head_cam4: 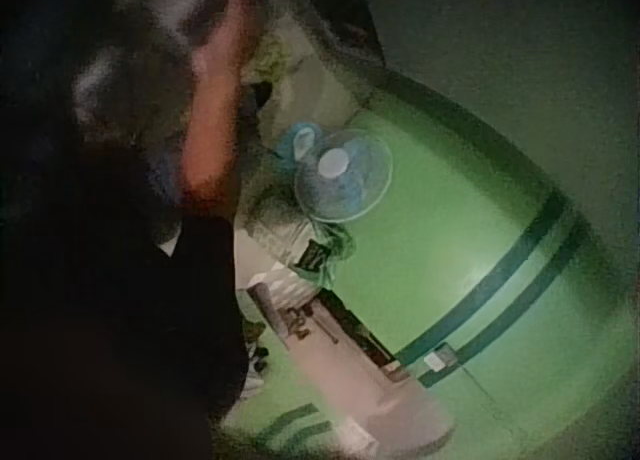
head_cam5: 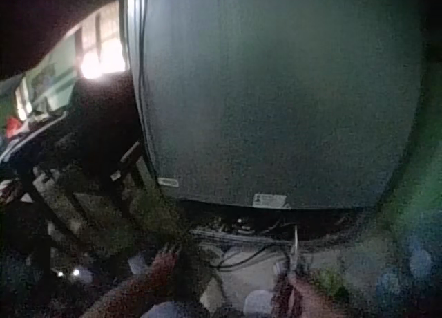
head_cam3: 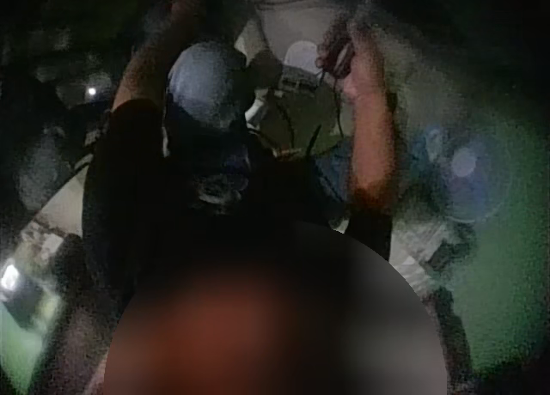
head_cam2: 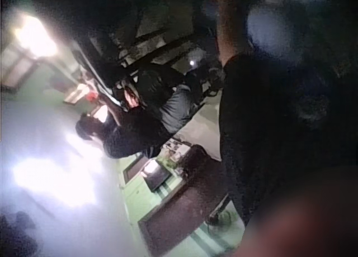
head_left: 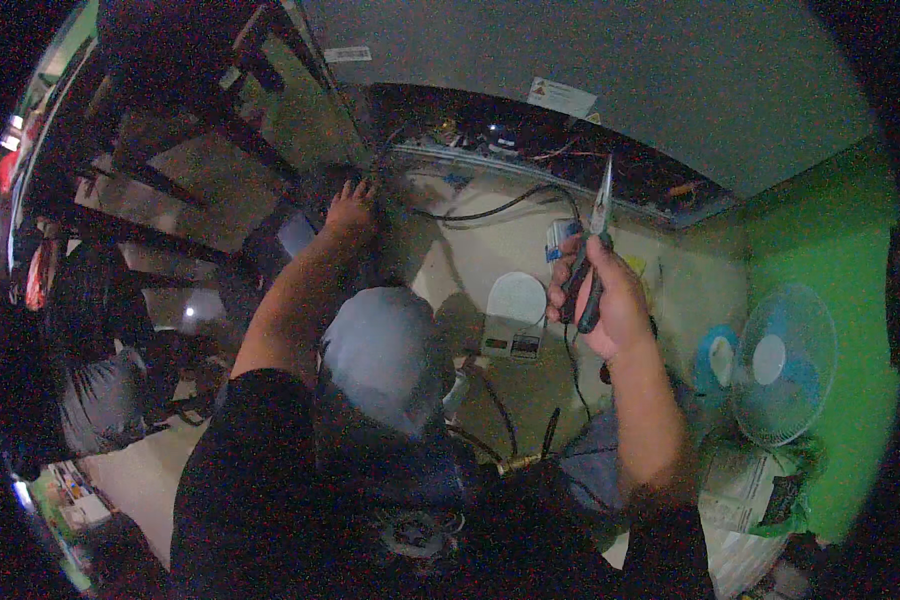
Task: The person sits on the floor and assembles a gas cylinder system. They use pliers to adjust a brass fitting, connect a red hose to a white regulator, and tighten the connections by hand.
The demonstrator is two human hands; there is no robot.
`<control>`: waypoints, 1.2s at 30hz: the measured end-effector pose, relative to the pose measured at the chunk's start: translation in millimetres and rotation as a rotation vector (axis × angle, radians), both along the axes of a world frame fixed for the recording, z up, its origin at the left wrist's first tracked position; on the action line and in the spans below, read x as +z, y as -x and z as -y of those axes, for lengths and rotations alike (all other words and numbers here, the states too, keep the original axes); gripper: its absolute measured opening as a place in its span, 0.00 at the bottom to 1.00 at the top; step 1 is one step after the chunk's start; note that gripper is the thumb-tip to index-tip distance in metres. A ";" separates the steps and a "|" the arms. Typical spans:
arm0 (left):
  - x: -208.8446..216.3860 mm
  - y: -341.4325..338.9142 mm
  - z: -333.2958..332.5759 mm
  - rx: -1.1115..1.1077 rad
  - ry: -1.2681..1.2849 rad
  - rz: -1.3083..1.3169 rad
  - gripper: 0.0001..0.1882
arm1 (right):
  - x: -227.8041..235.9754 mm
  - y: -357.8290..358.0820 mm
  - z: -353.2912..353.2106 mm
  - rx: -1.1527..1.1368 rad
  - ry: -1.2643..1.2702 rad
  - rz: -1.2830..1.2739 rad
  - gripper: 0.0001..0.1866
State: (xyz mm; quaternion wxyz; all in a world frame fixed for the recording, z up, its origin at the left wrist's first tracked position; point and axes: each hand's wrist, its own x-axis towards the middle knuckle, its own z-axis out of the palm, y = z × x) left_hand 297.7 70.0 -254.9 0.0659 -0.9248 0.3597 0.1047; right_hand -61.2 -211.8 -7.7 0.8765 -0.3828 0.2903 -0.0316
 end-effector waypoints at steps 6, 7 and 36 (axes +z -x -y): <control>-15.3 -16.1 17.4 0.059 -0.287 -0.157 0.38 | -3.5 9.5 15.6 -0.029 -0.054 -0.018 0.22; -17.5 -15.0 16.4 0.060 -0.326 -0.170 0.38 | -1.0 11.1 17.8 -0.027 -0.048 -0.003 0.22; -47.5 -88.3 21.5 0.027 -0.066 -0.112 0.20 | -15.1 -10.3 14.6 -0.016 -0.111 -0.061 0.22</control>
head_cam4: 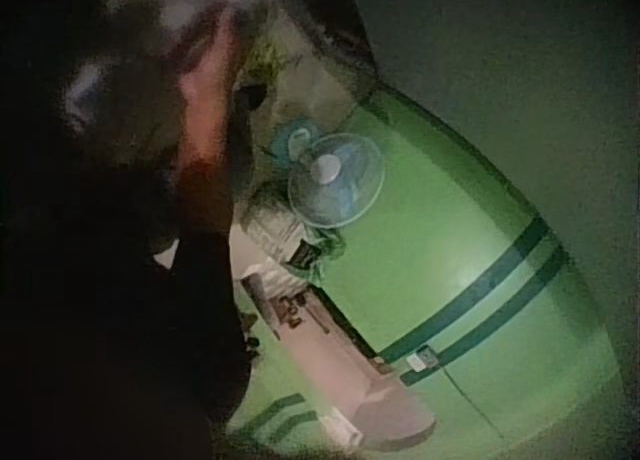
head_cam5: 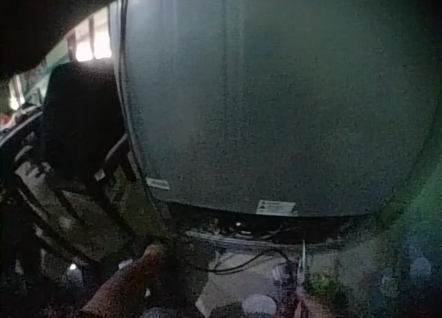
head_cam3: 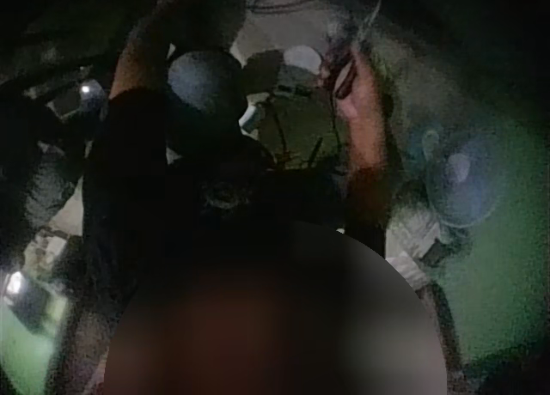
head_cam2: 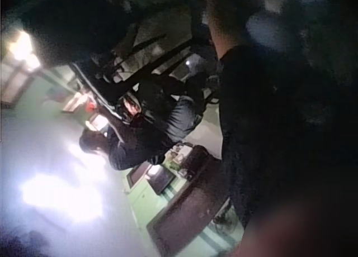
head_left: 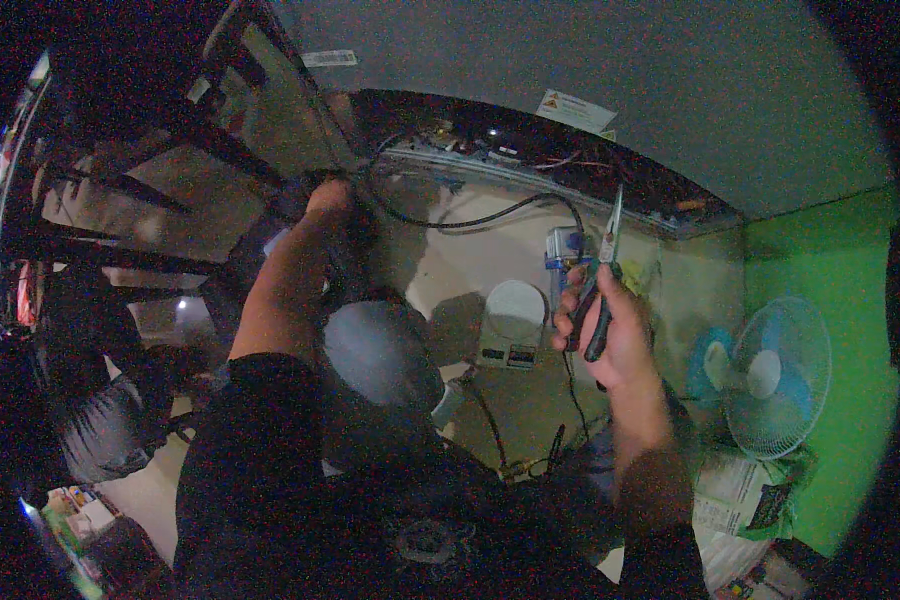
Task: The person sits on the floor and assembles a gas cylinder system. They use pliers to adjust a brass fitting, connect a red hose to a white regulator, and tighten the connections by hand.
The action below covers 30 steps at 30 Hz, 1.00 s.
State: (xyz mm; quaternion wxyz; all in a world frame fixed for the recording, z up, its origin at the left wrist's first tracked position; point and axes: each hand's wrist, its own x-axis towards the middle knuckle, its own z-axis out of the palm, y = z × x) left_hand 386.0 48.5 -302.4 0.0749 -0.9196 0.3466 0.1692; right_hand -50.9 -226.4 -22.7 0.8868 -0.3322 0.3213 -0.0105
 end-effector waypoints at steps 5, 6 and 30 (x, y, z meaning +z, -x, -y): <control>45.9 53.1 -22.3 0.316 0.236 0.126 0.17 | 5.4 -9.3 2.9 0.000 0.024 0.014 0.22; 52.7 68.6 -33.3 0.357 0.274 0.143 0.17 | 6.7 -8.6 5.3 0.005 0.044 0.013 0.22; 49.7 133.4 -146.0 0.281 0.119 0.280 0.22 | 59.3 138.6 0.6 -0.013 0.279 0.104 0.18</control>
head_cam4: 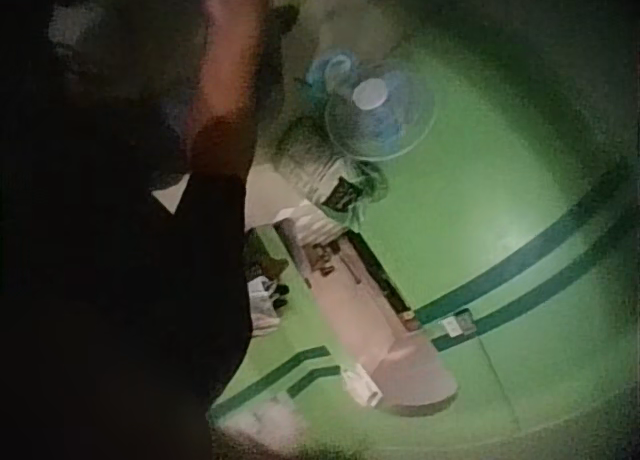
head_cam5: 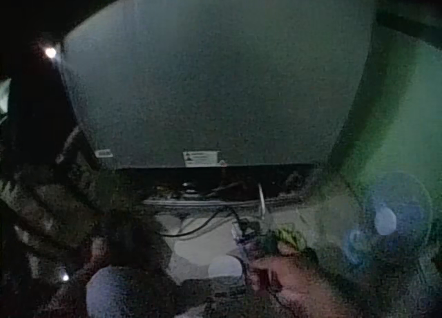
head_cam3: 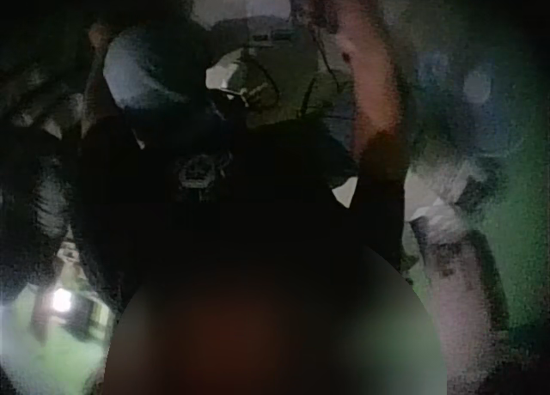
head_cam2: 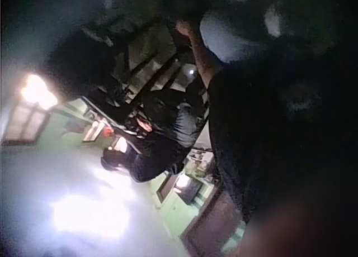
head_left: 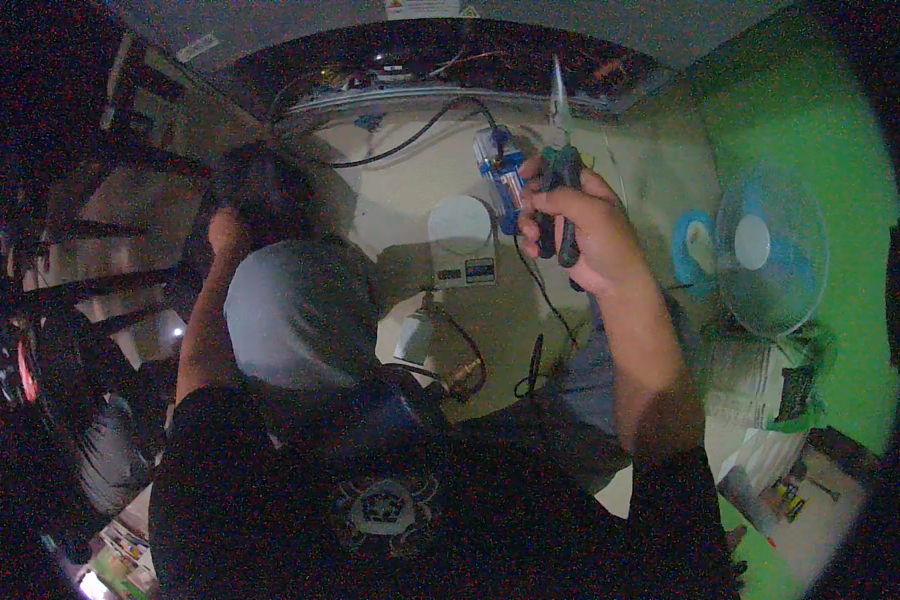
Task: The person sits on the floor and assembles a gas cylinder system. They use pliers to adjust a brass fitting, connect a red hose to a white regulator, and tighten the connections by hand.
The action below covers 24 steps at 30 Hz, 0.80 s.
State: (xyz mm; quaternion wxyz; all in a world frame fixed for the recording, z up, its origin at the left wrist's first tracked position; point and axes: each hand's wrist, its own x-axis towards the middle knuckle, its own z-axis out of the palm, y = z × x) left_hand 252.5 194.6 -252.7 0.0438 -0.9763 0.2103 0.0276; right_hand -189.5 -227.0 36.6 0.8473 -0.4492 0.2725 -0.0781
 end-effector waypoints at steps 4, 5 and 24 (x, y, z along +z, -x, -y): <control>-33.2 -22.2 -12.8 -0.006 0.035 -0.173 0.23 | 2.0 5.5 -9.1 0.071 0.035 0.051 0.17; -37.4 -25.3 -16.2 -0.013 0.027 -0.165 0.23 | 0.8 1.6 -10.5 0.053 0.039 0.016 0.17; -22.4 -34.2 -36.8 -0.058 -0.044 -0.004 0.26 | -1.4 -32.6 -23.5 -0.025 -0.041 -0.014 0.17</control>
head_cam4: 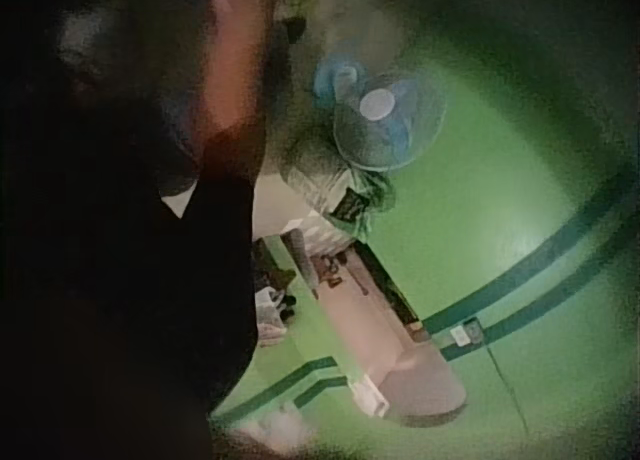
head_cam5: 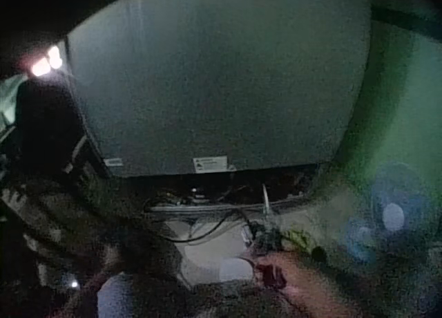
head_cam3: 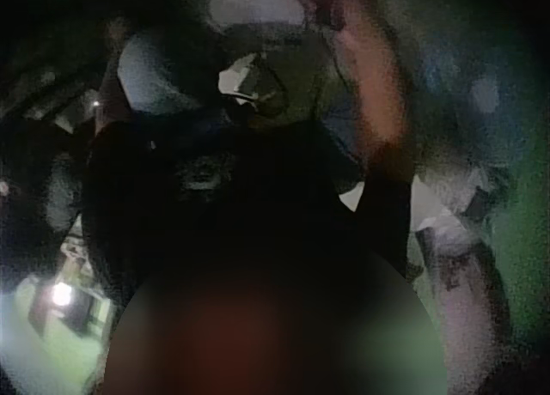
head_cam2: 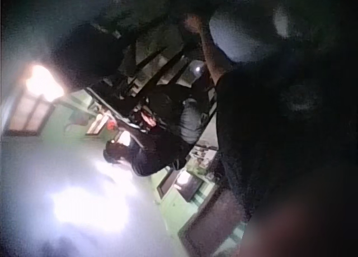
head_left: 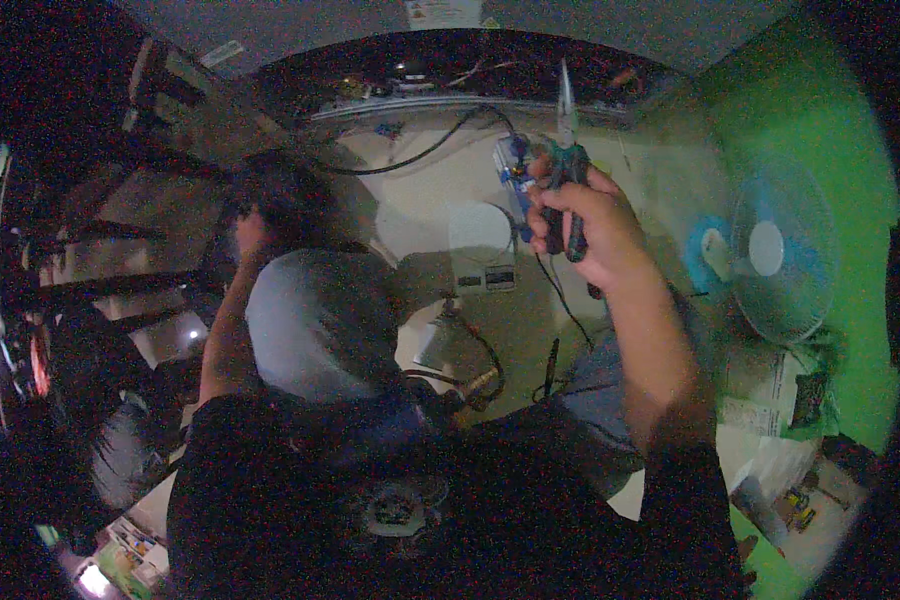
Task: The person sits on the floor and assembles a gas cylinder system. They use pliers to adjust a brass fitting, connect a red hose to a white regulator, and tighten the connections by hand.
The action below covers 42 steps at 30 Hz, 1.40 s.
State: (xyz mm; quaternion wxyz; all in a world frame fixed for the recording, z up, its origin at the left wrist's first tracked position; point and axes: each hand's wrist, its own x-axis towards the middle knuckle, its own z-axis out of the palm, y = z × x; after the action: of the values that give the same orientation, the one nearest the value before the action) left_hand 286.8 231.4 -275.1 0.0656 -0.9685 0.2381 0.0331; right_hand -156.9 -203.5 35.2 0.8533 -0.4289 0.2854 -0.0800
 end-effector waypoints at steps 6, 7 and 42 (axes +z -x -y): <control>4.5 2.9 28.8 0.183 0.021 -0.063 0.28 | -11.4 -9.4 -0.9 0.005 0.000 -0.035 0.19; 4.9 1.5 33.9 0.208 -0.002 -0.068 0.28 | -14.7 -12.2 -1.5 0.013 -0.007 -0.027 0.19; 31.1 53.7 -157.6 0.788 1.258 0.175 0.14 | -7.0 -9.7 -12.0 0.086 -0.080 0.058 0.18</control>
State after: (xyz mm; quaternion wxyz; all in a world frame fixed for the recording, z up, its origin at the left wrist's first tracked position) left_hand 233.1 389.0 -243.9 -0.4987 -0.8359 -0.1588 -0.1653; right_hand -147.2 -191.5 28.2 0.8804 -0.4038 0.2445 -0.0440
